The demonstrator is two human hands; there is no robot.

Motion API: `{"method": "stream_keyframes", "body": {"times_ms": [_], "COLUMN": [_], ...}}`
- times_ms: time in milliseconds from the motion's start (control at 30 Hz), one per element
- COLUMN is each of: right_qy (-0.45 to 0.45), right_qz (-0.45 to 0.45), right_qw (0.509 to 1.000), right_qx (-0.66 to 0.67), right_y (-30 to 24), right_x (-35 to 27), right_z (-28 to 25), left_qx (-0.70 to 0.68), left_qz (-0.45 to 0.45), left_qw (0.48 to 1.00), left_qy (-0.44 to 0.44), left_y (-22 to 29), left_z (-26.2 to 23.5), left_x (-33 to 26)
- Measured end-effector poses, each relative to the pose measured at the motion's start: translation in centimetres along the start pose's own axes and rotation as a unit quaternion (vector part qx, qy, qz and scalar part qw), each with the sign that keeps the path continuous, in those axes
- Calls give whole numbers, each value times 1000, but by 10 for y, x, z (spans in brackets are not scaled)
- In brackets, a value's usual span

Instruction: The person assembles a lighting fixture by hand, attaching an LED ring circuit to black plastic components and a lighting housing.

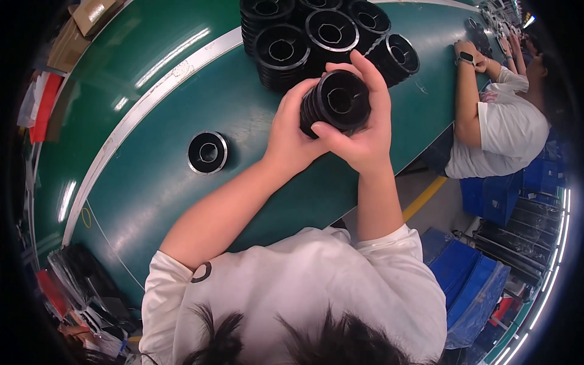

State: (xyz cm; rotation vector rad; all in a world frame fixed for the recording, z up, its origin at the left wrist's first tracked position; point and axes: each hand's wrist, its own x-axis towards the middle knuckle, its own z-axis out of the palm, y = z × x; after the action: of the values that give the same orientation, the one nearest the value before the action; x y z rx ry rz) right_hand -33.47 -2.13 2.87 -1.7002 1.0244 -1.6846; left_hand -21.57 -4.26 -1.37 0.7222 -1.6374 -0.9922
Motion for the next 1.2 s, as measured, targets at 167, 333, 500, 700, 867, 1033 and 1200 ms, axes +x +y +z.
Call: {"method": "stream_keyframes", "body": {"times_ms": [167,333,500,700,867,1033,1200], "right_qy": [3,6,1,9,18,15,12], "right_qz": [17,21,17,14,39,22,-12], "right_qw": [1000,999,1000,1000,999,998,992], "right_qx": [16,32,6,1,-26,-51,-122], "right_y": [-1,0,4,-1,-2,-4,-7], "right_x": [-2,-5,-8,-11,-13,-18,-18], "right_z": [-1,5,2,9,7,3,1], "left_qx": [8,-32,-62,-11,-13,-56,-52], "left_qz": [2,-27,-76,-47,-70,-108,-98], "left_qw": [1000,999,995,997,997,992,993], "left_qy": [-11,-18,-32,-53,-38,-40,-40], "left_y": [0,-9,-10,-12,-10,-9,-7], "left_z": [1,2,0,-10,-10,-14,-18], "left_x": [0,-6,-7,-10,-8,-7,-6]}}
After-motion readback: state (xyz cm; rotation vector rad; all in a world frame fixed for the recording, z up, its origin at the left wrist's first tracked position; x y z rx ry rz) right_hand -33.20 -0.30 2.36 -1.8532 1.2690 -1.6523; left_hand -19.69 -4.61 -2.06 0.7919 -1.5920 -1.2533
